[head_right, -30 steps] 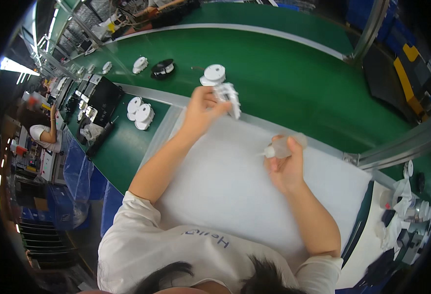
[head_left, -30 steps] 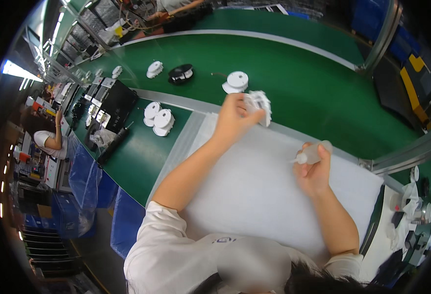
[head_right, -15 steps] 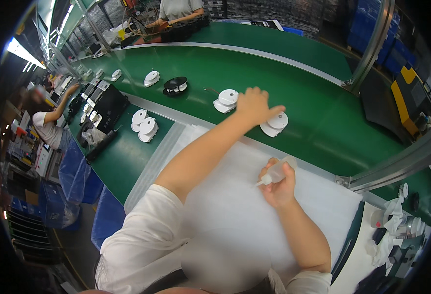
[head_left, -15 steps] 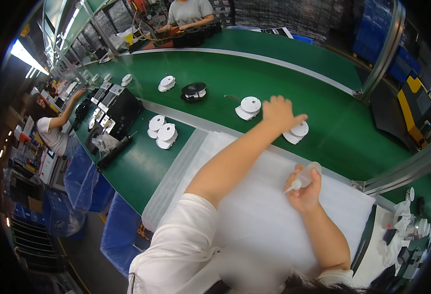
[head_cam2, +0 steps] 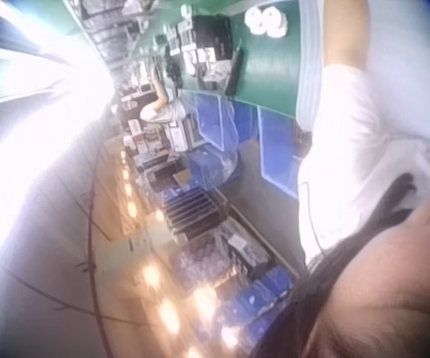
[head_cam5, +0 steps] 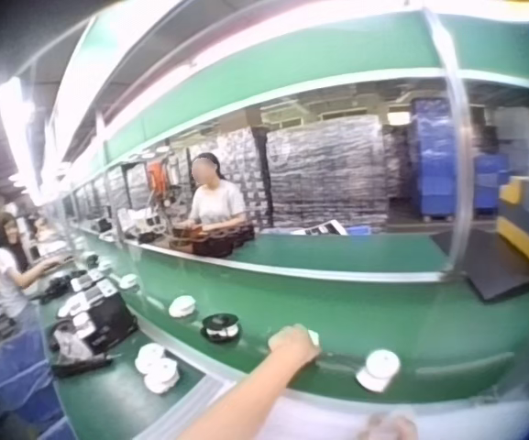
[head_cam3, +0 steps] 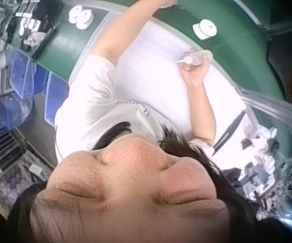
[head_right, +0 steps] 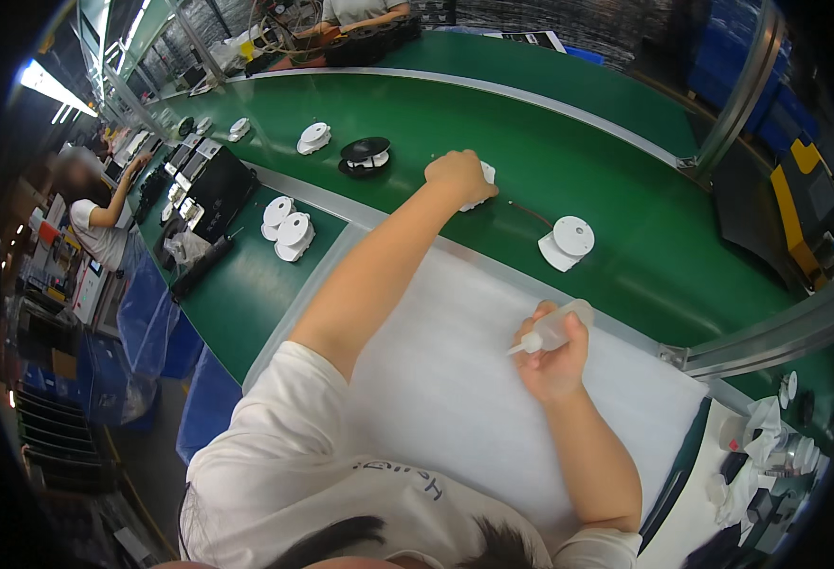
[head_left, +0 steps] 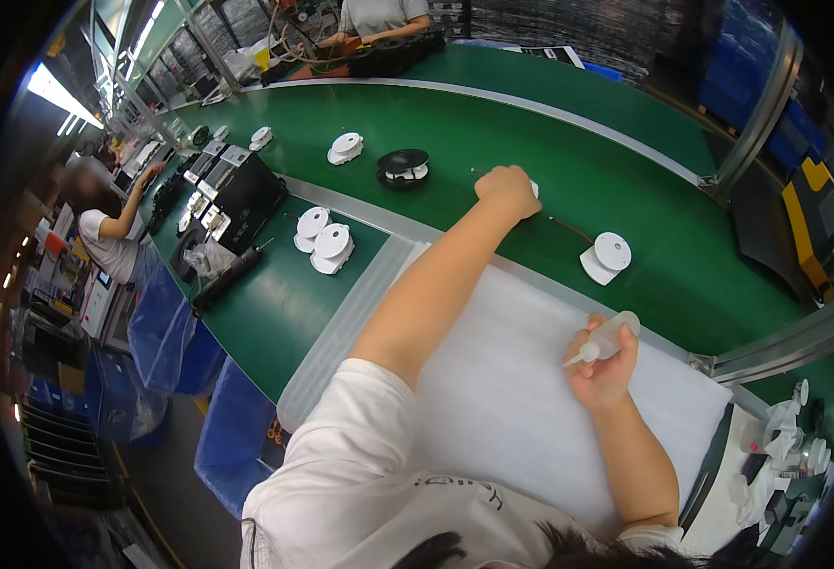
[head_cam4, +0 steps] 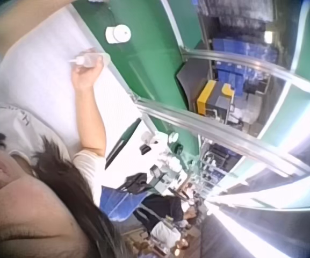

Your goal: Assembling small plastic components for lighting fixtures on a factory line.

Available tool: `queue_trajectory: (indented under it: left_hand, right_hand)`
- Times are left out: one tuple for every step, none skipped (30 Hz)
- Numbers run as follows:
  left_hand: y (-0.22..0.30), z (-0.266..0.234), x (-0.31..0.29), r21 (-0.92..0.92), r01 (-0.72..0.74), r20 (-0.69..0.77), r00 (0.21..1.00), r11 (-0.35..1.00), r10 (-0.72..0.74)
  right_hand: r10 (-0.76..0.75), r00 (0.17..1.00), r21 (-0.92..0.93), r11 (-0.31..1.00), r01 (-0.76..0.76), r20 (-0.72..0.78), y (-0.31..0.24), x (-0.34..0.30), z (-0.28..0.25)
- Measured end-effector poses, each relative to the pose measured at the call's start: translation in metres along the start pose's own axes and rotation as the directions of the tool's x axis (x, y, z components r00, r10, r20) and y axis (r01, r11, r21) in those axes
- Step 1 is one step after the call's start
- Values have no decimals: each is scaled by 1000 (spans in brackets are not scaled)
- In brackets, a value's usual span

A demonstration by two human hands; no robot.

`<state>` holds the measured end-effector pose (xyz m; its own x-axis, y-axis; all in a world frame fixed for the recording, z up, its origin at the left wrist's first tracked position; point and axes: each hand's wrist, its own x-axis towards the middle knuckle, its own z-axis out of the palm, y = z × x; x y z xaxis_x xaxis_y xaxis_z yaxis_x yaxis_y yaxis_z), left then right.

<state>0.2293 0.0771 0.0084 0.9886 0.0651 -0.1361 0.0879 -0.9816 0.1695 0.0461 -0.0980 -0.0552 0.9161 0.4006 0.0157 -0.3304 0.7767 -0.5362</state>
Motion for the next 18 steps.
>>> queue_trajectory:
  left_hand:
    - [-2, 2, -5, -72, -6, -124, 992, 997, -3]
    - [-5, 2, -9, -73, -4, -124, 992, 997, -5]
    - [-9, -3, -18, -213, -48, -213, 977, 976, 2]
    - [-13, -6, -26, -345, -104, -301, 954, 933, -5]
    - [-17, -6, -32, -346, -106, -303, 953, 932, -4]
    - [-23, -5, -39, -423, -203, -433, 902, 883, 0]
    - [-27, -4, -46, -480, -308, -554, 832, 822, -12]
    - [-32, -2, -51, -481, -305, -556, 831, 822, -17]
    - [-36, -1, -55, -624, -385, -534, 845, 680, -12]
    - [-40, 1, -59, -740, -443, -514, 858, 506, 0]
    - [-43, 3, -65, -740, -443, -515, 857, 506, -4]
    - [-45, 6, -72, -817, -469, -492, 870, 335, 18]
    - [-47, 9, -80, -868, -473, -472, 881, 152, 44]
    - [-48, 12, -89, -893, -446, -444, 895, 63, 41]
    - [-52, 18, -96, -895, -441, -439, 898, 63, 40]
    - [-55, 25, -100, -852, -516, -514, 857, 85, 47]
    - [-57, 32, -106, -804, -585, -583, 811, 105, 59]
    - [-57, 36, -114, -809, -585, -585, 811, 56, 23]
  right_hand:
    - [2, 1000, 0, 1000, -2, 0, -1, 0, 0]
    - [-5, 1000, -5, 1000, 5, -9, -1, 1, 0]
    - [-15, 1000, -12, 1000, 14, -19, -2, 1, 1]
    - [-15, 1000, -14, 1000, 15, -18, -2, 1, 2]
    - [-26, 999, -25, 999, 26, -30, -3, 1, 3]
    - [-32, 999, -34, 999, 30, -38, -3, 1, 4]
    - [-28, 999, -36, 999, 27, -35, -3, 1, 5]
    - [-33, 999, -26, 999, 32, -40, -3, 1, 7]
    - [-39, 998, -17, 999, 38, -47, -4, 1, 8]
    - [-37, 998, -19, 999, 36, -44, -5, 1, 10]
    - [-46, 995, -15, 999, 45, -85, -7, 0, 12]
    - [-57, 990, -9, 998, 56, -129, -7, -1, 13]
    - [-56, 990, -7, 998, 55, -130, -8, -2, 15]
    - [-64, 987, 7, 998, 66, -149, -8, -3, 18]
    - [-69, 983, 19, 997, 73, -170, -10, -5, 20]
    - [-65, 982, 20, 997, 70, -178, -11, -8, 22]
    - [-104, 979, -35, 994, 100, -176, -13, -11, 25]
    - [-144, 974, -91, 987, 130, -174, -15, -13, 28]
